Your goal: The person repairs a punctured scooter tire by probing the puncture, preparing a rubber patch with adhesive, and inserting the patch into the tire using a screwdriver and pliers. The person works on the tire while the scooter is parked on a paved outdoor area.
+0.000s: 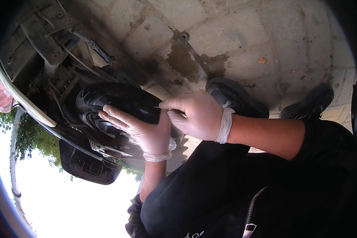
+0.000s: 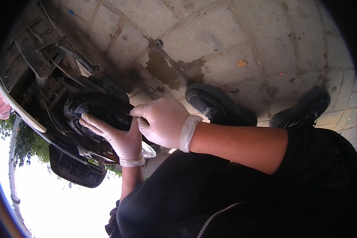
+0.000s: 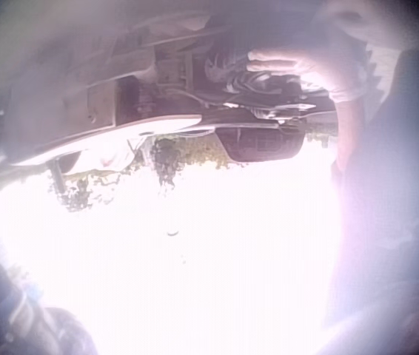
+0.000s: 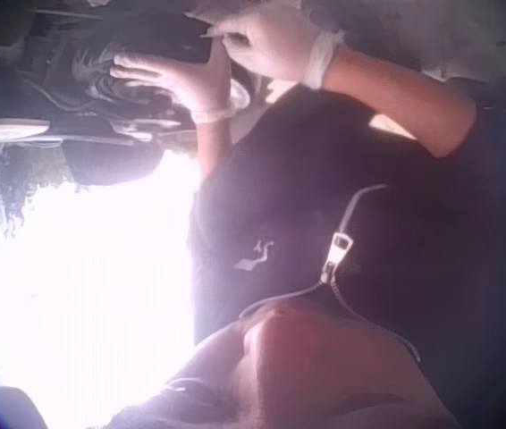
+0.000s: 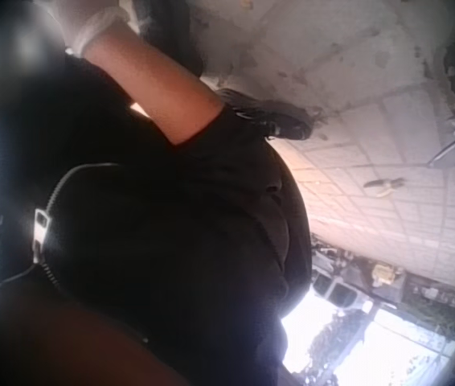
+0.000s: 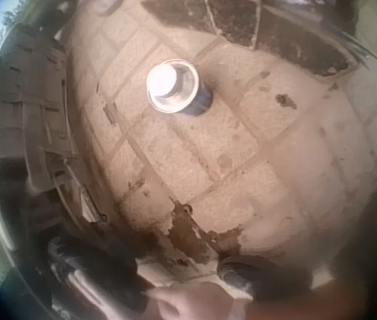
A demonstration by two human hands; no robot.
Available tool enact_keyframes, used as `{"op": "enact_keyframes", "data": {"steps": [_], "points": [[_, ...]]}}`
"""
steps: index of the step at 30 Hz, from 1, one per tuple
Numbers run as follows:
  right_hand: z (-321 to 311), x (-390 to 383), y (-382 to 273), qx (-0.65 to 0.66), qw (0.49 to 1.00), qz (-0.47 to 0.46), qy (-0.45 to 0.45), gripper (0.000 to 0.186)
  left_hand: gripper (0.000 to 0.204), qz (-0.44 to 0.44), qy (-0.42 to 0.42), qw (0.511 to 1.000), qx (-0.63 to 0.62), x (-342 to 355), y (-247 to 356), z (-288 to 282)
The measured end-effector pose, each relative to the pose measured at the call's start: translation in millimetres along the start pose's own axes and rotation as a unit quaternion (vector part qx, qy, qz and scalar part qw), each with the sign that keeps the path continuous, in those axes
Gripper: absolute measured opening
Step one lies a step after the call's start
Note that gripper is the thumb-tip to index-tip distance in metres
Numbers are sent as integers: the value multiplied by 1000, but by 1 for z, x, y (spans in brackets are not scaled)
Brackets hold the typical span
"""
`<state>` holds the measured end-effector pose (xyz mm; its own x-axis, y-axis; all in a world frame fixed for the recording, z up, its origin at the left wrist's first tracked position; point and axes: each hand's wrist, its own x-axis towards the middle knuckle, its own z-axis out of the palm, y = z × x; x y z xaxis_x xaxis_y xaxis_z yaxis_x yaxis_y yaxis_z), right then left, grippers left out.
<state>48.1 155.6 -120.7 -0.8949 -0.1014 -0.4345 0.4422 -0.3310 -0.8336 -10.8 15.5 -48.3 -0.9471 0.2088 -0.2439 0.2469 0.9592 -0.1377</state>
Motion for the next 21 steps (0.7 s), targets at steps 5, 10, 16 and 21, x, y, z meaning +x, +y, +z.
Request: {"op": "enact_keyframes", "data": {"steps": [5, 10, 16, 21], "points": [[2, 1, -7, 74, 994, 80, -4, 21, 126, 8, -13, 1000, -3, 0, 2, -2], [-2, 1, -7, 35, 998, 49, -20, 21, 125, -6, -26, 1000, -13, 0, 3, -4], [2, 0, -4, 54, 998, 41, -3, 21, 125, -2, -25, 1000, -18, 1, 1, -3], [4, 0, -3, 51, 998, 18, 9, 21, 125, 0, -24, 999, -22, 0, 0, -2]]}}
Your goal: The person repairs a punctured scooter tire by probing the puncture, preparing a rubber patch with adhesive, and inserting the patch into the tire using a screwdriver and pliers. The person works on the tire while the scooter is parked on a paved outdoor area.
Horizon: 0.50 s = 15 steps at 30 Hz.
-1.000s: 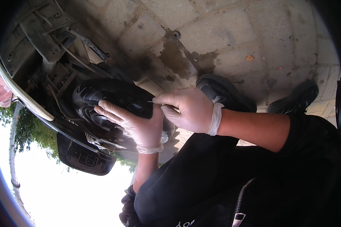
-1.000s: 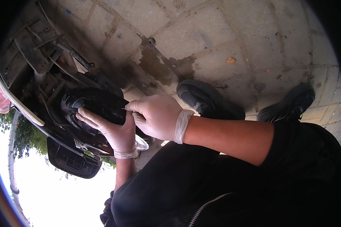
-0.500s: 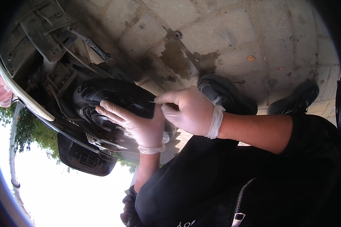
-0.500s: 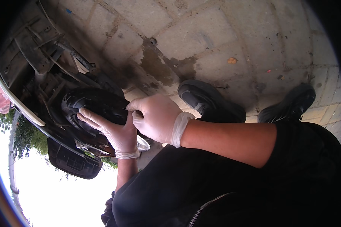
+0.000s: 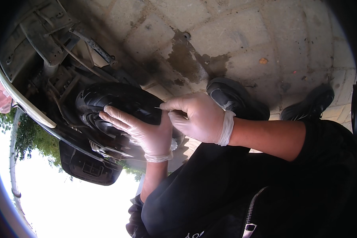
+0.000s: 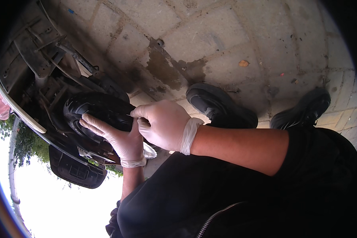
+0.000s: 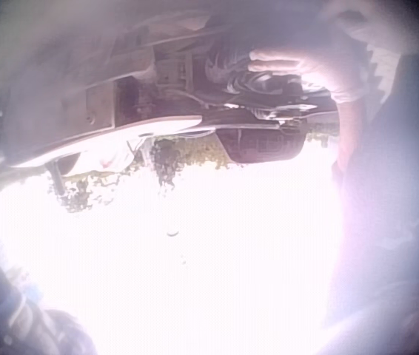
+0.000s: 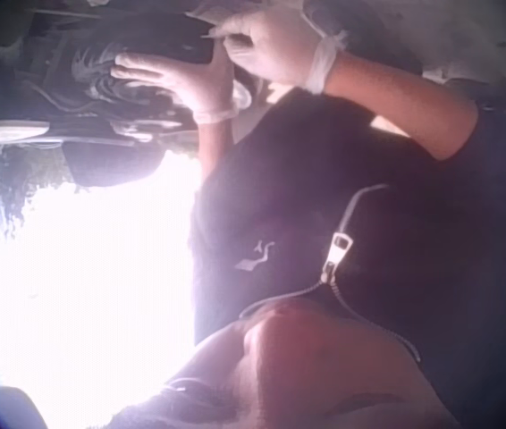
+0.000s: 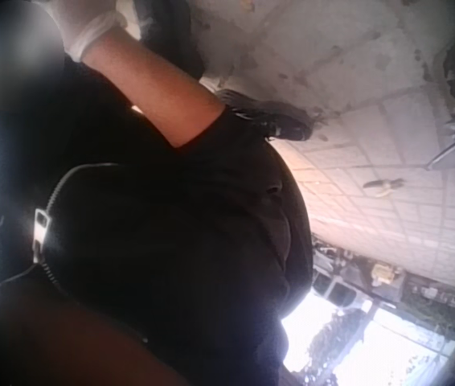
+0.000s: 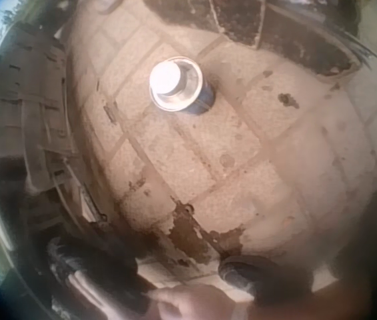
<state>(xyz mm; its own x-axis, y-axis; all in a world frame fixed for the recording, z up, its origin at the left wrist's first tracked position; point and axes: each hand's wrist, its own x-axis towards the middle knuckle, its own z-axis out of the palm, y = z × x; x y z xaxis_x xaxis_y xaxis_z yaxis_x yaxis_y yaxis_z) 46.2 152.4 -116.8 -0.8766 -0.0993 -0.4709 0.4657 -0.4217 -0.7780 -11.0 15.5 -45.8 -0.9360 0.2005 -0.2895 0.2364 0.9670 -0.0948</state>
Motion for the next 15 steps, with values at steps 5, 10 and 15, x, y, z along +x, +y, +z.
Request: {"op": "enact_keyframes", "data": {"steps": [5, 10, 15], "points": [[-2, 0, 1, -2, 1000, 15, -14, 21, 126, 15, 1, 1000, 12, 0, -1, 0], [0, -1, 0, 30, 998, 52, -20, 21, 127, 10, -1, 1000, 10, 0, 0, 0], [-2, 1, -1, -8, 1000, 14, -25, 20, 128, 7, -3, 1000, 14, 0, -1, 0]]}}
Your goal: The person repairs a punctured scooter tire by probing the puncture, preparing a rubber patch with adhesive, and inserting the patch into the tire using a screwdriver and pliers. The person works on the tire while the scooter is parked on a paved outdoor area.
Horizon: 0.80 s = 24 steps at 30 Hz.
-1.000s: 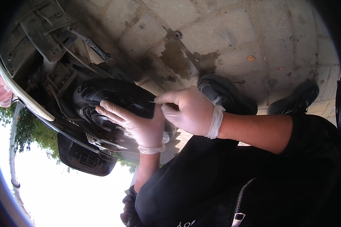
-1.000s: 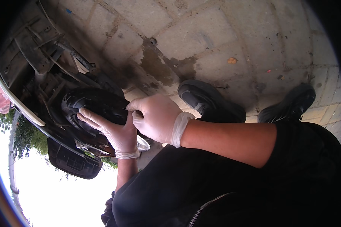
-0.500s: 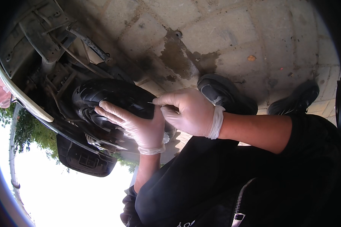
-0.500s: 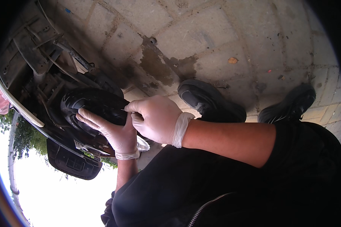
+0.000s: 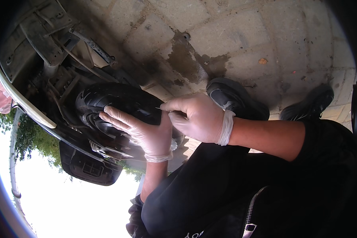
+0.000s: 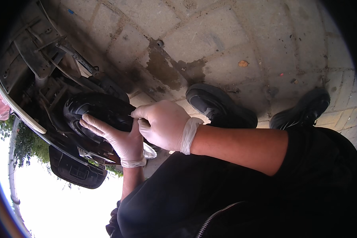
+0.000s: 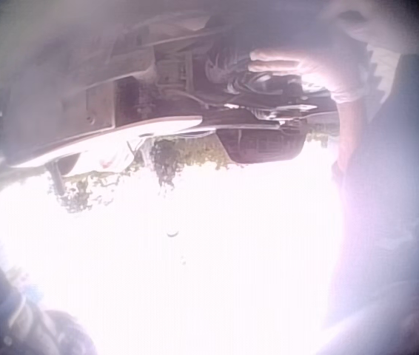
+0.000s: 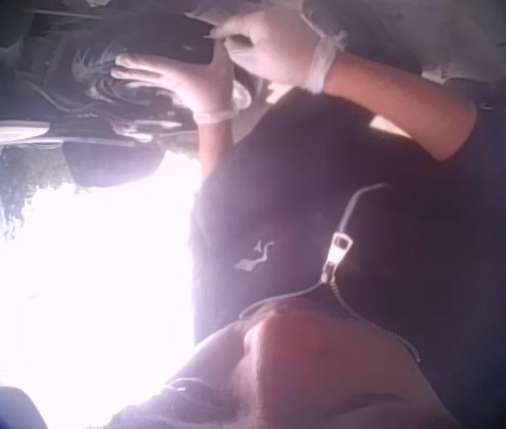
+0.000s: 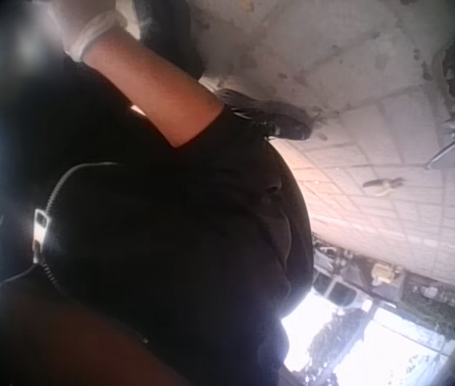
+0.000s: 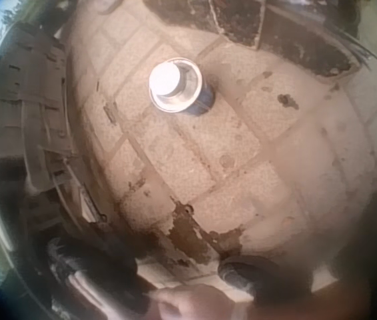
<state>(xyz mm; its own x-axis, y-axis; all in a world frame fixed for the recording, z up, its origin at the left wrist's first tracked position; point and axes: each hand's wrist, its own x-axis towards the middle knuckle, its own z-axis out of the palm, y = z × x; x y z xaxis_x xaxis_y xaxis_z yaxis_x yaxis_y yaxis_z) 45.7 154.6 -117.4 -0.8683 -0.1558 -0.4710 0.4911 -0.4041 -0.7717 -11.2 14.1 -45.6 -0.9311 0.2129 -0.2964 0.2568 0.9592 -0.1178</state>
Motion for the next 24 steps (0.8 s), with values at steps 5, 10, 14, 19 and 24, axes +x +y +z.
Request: {"op": "enact_keyframes", "data": {"steps": [5, 10, 14, 19, 24], "points": [[-4, 6, -1, -52, 998, -37, 7, 21, 129, -2, 0, 1000, -7, 1, -1, 1], [1, 8, -6, 106, 990, 83, 37, 16, 128, -8, 5, 1000, 10, 1, 4, 0], [0, 12, -8, 33, 999, 41, 10, 13, 124, -14, 23, 999, 30, 1, 7, 1], [-18, 23, -10, -230, 958, -156, -66, 11, 125, -1, 41, 999, 29, 3, 6, 3], [-31, 36, -17, -385, 872, -231, -195, 13, 128, -5, 40, 999, 21, 3, 6, 3]]}}
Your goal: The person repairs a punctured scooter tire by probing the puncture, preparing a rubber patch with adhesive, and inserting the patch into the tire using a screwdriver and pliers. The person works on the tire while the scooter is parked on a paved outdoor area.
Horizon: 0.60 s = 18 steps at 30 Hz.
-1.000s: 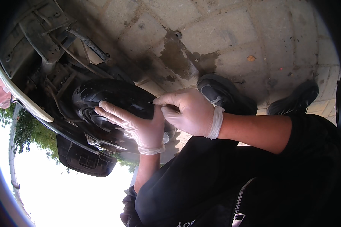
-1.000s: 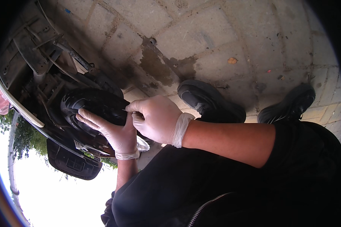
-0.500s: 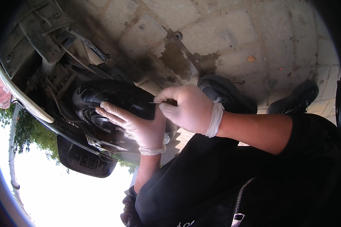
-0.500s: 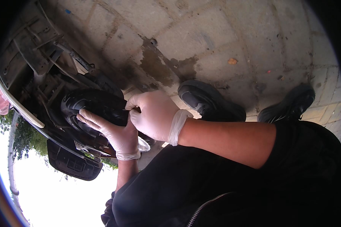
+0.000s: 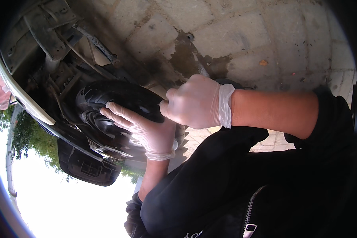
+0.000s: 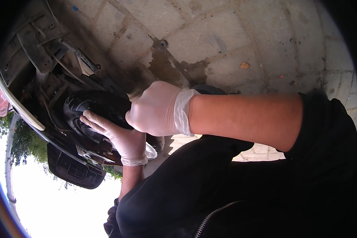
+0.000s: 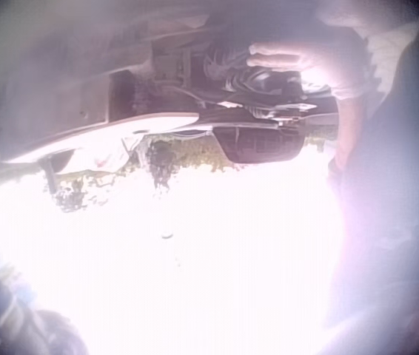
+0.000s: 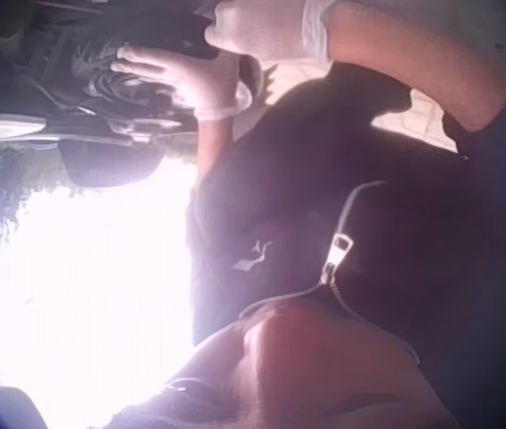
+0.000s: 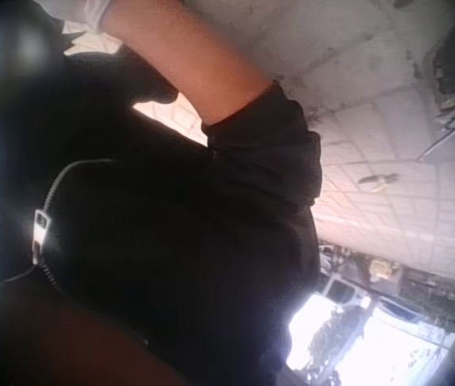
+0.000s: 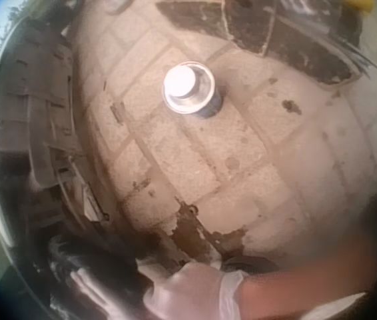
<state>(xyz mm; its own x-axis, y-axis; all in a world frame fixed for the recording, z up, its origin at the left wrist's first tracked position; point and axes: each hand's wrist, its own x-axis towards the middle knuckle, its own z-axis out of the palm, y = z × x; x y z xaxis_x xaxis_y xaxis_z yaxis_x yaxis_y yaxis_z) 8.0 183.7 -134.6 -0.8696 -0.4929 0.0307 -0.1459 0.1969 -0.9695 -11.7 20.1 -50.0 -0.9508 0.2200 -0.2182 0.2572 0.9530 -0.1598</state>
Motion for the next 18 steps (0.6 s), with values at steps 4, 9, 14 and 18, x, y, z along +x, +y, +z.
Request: {"op": "enact_keyframes", "data": {"steps": [4, 9, 14, 18], "points": [[-13, 17, 7, 264, 957, 122, -27, 19, 138, -6, -34, 999, -15, 0, 0, -4], [-30, 38, 22, 460, 795, 330, -217, 30, 139, 0, -34, 999, -18, -4, 2, -5], [-18, 24, 11, 271, 944, 147, -122, 27, 133, 9, -36, 999, -13, -7, 0, -5], [3, -6, -6, -64, 997, -42, 16, 14, 130, 13, -27, 999, -32, -4, -1, -2]]}}
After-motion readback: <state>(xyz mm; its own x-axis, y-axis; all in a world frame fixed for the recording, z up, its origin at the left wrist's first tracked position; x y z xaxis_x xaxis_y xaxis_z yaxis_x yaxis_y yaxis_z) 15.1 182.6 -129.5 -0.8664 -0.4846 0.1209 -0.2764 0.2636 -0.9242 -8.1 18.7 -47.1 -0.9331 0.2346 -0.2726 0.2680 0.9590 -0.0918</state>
